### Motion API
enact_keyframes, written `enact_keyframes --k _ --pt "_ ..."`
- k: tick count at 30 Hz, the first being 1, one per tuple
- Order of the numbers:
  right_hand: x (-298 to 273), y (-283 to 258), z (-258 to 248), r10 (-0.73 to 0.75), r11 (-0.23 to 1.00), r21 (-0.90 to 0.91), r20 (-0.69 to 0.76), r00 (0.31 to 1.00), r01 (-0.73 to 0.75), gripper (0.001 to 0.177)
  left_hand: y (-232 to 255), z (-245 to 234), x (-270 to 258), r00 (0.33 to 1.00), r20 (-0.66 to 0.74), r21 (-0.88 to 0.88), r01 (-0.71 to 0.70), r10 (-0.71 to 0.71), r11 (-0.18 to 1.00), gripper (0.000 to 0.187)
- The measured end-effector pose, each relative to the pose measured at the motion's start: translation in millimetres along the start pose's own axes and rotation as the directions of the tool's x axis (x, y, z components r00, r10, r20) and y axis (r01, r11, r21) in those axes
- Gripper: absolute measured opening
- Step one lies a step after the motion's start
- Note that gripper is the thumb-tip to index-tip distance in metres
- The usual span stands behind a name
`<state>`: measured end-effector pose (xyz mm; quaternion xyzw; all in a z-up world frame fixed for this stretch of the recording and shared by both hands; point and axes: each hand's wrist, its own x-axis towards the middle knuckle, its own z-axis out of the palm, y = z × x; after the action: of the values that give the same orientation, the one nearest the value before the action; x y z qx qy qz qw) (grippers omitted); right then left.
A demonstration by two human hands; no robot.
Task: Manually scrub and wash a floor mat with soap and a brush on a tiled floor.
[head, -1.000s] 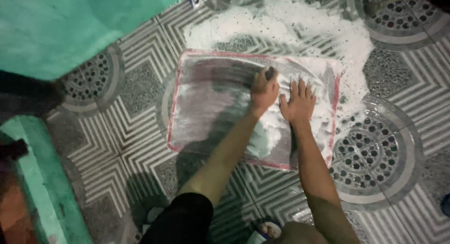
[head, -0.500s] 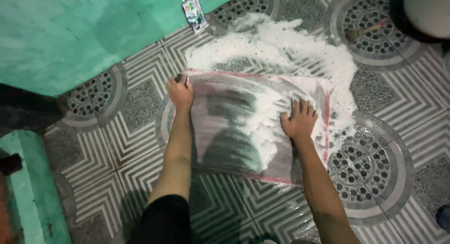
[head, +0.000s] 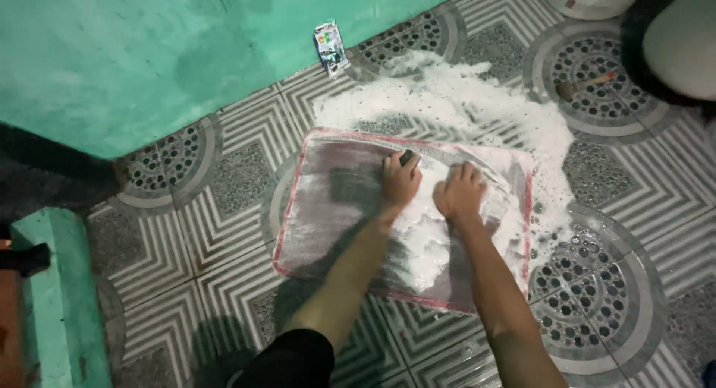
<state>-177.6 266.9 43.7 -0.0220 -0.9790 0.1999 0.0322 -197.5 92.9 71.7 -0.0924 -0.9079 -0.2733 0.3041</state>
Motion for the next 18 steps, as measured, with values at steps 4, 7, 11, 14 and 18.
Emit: enact_keyframes --k 4,7,11,14,18 --pt "-3.3 4.0 13.9 -0.123 0.992 -0.03 0.07 0.99 0.125 0.069 -34.2 -50.4 17.2 0.977 0.178 0.101 -0.135 0.115 0.986 0.038" --pt "-16.3 7.9 4.9 -0.145 0.988 -0.044 0.12 0.982 0.151 0.068 -108.7 -60.4 8.9 0.994 0.086 0.158 -0.085 0.072 0.984 0.032" --pt "-13.7 12.9 4.7 -0.14 0.988 -0.046 0.108 0.984 0.146 0.07 -216.8 -76.0 13.0 0.986 -0.032 0.29 0.167 -0.165 0.942 0.037" --pt "-15.4 13.1 8.0 -0.131 0.986 -0.084 0.119 0.984 0.141 0.07 -206.0 -89.6 18.8 0.94 -0.135 0.266 0.338 -0.312 0.903 0.037" --pt "-1.6 17.6 16.7 -0.146 0.982 -0.1 0.132 0.981 0.159 0.071 -165.8 -38.3 22.1 0.943 -0.201 0.287 0.316 -0.265 0.904 0.023"
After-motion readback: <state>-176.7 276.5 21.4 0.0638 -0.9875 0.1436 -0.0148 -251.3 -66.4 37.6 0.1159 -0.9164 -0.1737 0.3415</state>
